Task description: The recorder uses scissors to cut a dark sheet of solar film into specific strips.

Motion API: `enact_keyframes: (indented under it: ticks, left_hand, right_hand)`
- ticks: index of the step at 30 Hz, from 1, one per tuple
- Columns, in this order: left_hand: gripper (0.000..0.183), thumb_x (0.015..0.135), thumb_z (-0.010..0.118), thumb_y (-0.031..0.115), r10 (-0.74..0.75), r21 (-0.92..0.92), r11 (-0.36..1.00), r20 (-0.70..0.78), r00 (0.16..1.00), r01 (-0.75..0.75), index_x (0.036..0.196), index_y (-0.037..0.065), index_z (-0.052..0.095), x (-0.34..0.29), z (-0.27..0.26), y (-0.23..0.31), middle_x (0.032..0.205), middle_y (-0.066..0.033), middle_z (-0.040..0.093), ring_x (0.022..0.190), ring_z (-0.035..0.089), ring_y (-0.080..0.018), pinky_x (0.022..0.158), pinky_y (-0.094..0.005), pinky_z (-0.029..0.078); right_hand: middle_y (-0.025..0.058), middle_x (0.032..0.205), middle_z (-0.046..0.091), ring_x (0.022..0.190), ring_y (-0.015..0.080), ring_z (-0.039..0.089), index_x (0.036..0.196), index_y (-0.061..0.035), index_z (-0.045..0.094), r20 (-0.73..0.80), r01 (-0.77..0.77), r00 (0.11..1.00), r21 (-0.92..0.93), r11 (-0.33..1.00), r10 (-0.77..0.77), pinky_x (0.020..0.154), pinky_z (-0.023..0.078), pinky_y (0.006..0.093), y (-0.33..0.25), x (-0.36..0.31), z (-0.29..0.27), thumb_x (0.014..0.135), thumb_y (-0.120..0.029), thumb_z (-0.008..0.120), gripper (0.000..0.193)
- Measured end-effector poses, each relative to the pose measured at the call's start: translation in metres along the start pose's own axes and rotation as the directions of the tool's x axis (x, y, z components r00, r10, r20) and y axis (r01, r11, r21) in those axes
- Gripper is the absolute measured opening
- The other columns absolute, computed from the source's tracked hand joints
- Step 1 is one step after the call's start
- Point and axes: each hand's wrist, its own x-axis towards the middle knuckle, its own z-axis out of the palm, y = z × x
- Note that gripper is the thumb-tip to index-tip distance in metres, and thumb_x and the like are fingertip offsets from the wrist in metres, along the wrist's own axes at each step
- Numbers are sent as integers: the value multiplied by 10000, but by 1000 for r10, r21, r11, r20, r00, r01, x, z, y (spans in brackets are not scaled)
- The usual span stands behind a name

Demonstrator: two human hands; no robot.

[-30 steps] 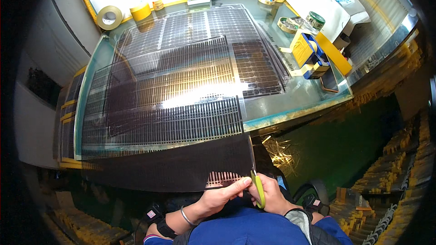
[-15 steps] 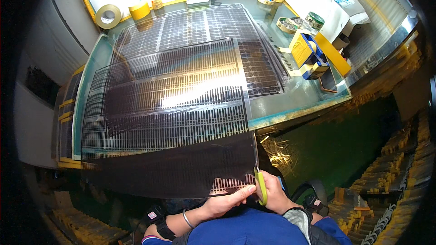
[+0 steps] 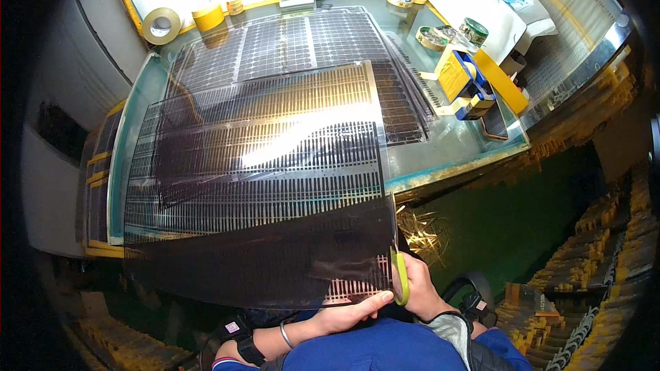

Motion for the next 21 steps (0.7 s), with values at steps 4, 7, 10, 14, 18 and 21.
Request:
enact_keyframes:
  ticks: [4, 7, 10, 14, 18, 21]
  left_hand:
    - [217, 835, 596, 299, -82, -9, 997, 24, 996, 82, 732, 114, 642, -4, 3, 3, 579, 64, 506, 504, 424, -19, 437, -183, 321]
    - [202, 832, 605, 276, -110, -60, 992, 10, 994, 111, 719, 112, 633, -4, 6, 0, 581, 67, 498, 508, 416, -16, 444, -183, 320]
    - [205, 831, 607, 273, -135, -84, 987, 19, 991, 136, 708, 110, 619, -6, 8, 0, 585, 68, 491, 509, 410, -18, 448, -184, 320]
    - [209, 832, 607, 273, -155, -89, 983, 46, 987, 158, 700, 112, 601, -4, 9, 4, 588, 73, 477, 509, 395, -22, 448, -188, 310]
    - [186, 851, 582, 260, -235, -76, 967, 104, 966, 243, 763, 100, 618, -8, 10, 6, 656, 64, 529, 571, 452, -20, 493, -184, 369]
    - [185, 888, 521, 221, -368, -260, 871, 214, 905, 416, 918, 71, 623, -11, 12, 11, 856, 36, 600, 757, 536, -34, 666, -187, 459]
  right_hand:
    - [41, 562, 474, 509, 96, 450, 753, 1, 478, -34, 100, 994, -9, 995, -100, 468, 385, 279, 9, 8, -1, 867, -128, 471, 172]
    - [38, 557, 467, 501, 108, 449, 750, -2, 478, -13, 113, 993, -107, 988, -115, 467, 377, 282, 1, 12, -7, 874, -136, 468, 183]
    - [28, 545, 465, 478, 102, 448, 756, -4, 481, -32, 178, 982, -128, 976, -184, 450, 372, 267, -1, 14, -6, 879, -160, 481, 198]
    - [15, 528, 460, 456, 85, 438, 762, -6, 484, -51, 16, 999, -13, 1000, -17, 425, 364, 254, -11, 12, -4, 882, -193, 490, 222]
    - [6, 522, 460, 446, 75, 440, 756, -16, 478, -44, 64, 997, -4, 998, -65, 416, 366, 241, -6, 18, -8, 889, -218, 483, 242]
    - [5, 527, 462, 451, 77, 451, 749, -23, 472, -52, 146, 987, -55, 988, -149, 421, 374, 239, -4, 22, -12, 893, -220, 474, 243]
